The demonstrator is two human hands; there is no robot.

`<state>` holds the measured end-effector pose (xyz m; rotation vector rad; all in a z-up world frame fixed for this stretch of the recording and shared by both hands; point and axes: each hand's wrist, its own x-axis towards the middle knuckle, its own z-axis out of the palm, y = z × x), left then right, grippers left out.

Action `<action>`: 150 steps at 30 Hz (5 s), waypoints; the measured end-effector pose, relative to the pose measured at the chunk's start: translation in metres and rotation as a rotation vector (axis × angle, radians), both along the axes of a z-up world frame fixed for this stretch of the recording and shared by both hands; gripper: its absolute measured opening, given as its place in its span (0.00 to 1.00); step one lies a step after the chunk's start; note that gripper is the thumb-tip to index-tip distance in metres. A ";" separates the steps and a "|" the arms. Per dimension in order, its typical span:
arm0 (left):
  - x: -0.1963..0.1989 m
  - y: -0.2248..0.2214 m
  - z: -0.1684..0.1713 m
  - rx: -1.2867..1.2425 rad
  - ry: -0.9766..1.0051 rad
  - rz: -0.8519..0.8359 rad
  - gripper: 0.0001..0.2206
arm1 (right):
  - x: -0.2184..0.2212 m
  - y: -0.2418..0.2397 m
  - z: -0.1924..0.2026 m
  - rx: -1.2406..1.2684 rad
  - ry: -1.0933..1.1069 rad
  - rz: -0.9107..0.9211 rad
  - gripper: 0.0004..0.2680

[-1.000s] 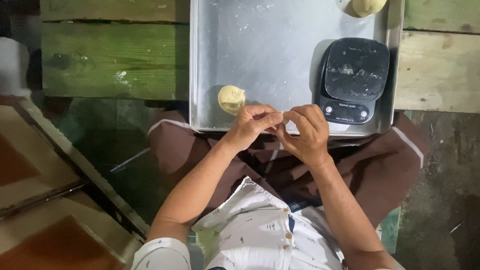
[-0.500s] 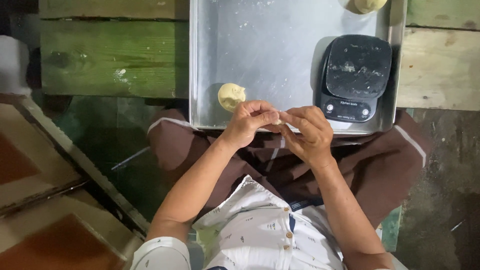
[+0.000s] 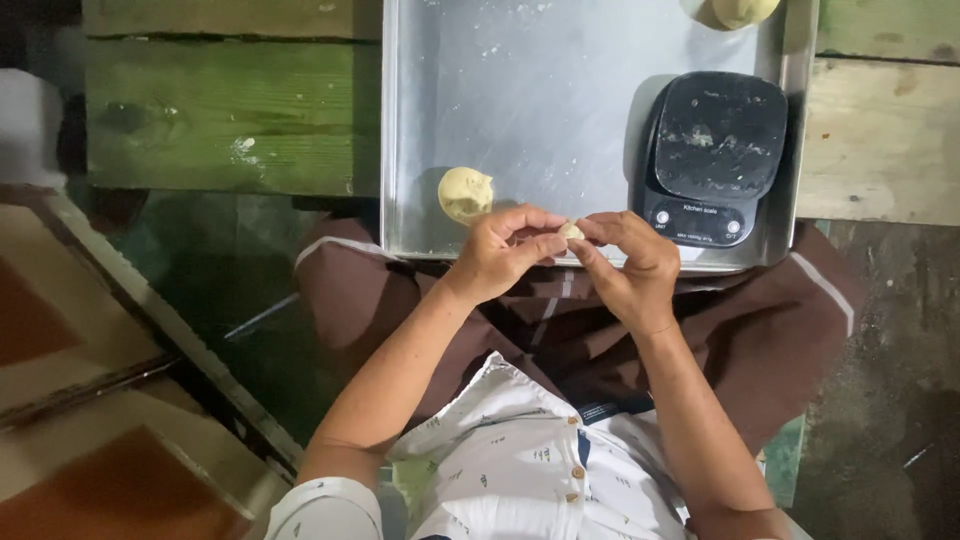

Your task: Shaping small pieces of dough into decorative flower patterns on a metal tray in a bakery setting

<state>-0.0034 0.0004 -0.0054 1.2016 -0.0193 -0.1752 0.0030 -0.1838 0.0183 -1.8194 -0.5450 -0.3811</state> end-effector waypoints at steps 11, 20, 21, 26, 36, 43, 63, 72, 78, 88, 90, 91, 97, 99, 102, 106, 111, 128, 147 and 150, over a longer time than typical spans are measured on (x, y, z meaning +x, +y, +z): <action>-0.003 -0.007 -0.009 -0.529 0.205 -0.164 0.13 | -0.017 0.019 -0.021 0.778 0.450 0.296 0.07; 0.002 -0.008 0.013 -0.234 0.140 -0.086 0.07 | 0.002 -0.009 0.006 -0.057 -0.026 0.093 0.09; 0.003 -0.010 0.008 -0.234 0.136 -0.086 0.07 | 0.001 -0.009 0.005 -0.057 -0.030 0.093 0.09; 0.003 -0.012 -0.010 -0.154 0.124 -0.046 0.06 | -0.003 -0.017 -0.021 -0.290 -0.267 -0.027 0.14; 0.001 -0.012 0.001 0.001 0.070 0.006 0.05 | 0.001 -0.011 -0.011 -0.265 -0.265 -0.017 0.07; 0.002 -0.013 0.007 -0.057 0.021 0.036 0.06 | -0.004 -0.007 0.013 -0.026 0.131 0.069 0.08; 0.010 -0.006 0.005 0.220 -0.484 0.091 0.05 | -0.008 -0.006 -0.011 0.409 0.691 0.085 0.07; 0.004 -0.008 0.004 0.002 -0.062 -0.036 0.06 | -0.004 -0.001 -0.005 -0.012 0.047 -0.004 0.09; 0.006 -0.008 -0.002 -0.008 0.047 -0.061 0.07 | -0.004 -0.004 -0.002 -0.064 -0.043 0.032 0.11; 0.007 -0.005 0.001 -0.001 0.095 -0.076 0.07 | -0.005 0.001 0.002 -0.091 -0.053 0.006 0.07; 0.006 -0.005 0.005 0.011 0.088 -0.071 0.07 | -0.005 0.000 0.004 -0.085 -0.040 0.023 0.06; 0.005 -0.005 0.010 -0.023 0.093 -0.071 0.08 | -0.004 -0.003 0.003 -0.087 -0.016 0.005 0.05; 0.006 -0.005 0.008 -0.037 0.084 -0.058 0.07 | -0.006 -0.007 -0.002 0.003 0.133 0.023 0.08; 0.007 -0.005 0.007 -0.032 0.081 -0.054 0.07 | -0.005 -0.007 -0.002 0.049 0.149 0.040 0.13; 0.006 -0.006 0.009 -0.020 0.067 -0.056 0.07 | -0.003 -0.004 0.004 -0.043 0.069 0.003 0.06; 0.007 -0.004 0.015 -0.033 0.061 -0.063 0.07 | -0.004 -0.005 0.001 -0.002 0.110 0.005 0.07; 0.007 -0.005 0.004 -0.039 0.065 -0.064 0.07 | -0.005 -0.007 -0.005 -0.007 0.099 0.012 0.08; 0.007 -0.012 -0.021 -0.017 0.065 -0.013 0.04 | -0.003 0.006 -0.001 -0.102 -0.128 0.012 0.05; 0.030 0.062 -0.003 0.680 -0.337 0.479 0.05 | 0.079 -0.116 -0.012 -0.536 -0.205 -0.299 0.08; 0.030 0.078 0.006 0.912 -0.622 0.490 0.04 | 0.085 -0.133 -0.019 -0.662 -0.299 -0.278 0.08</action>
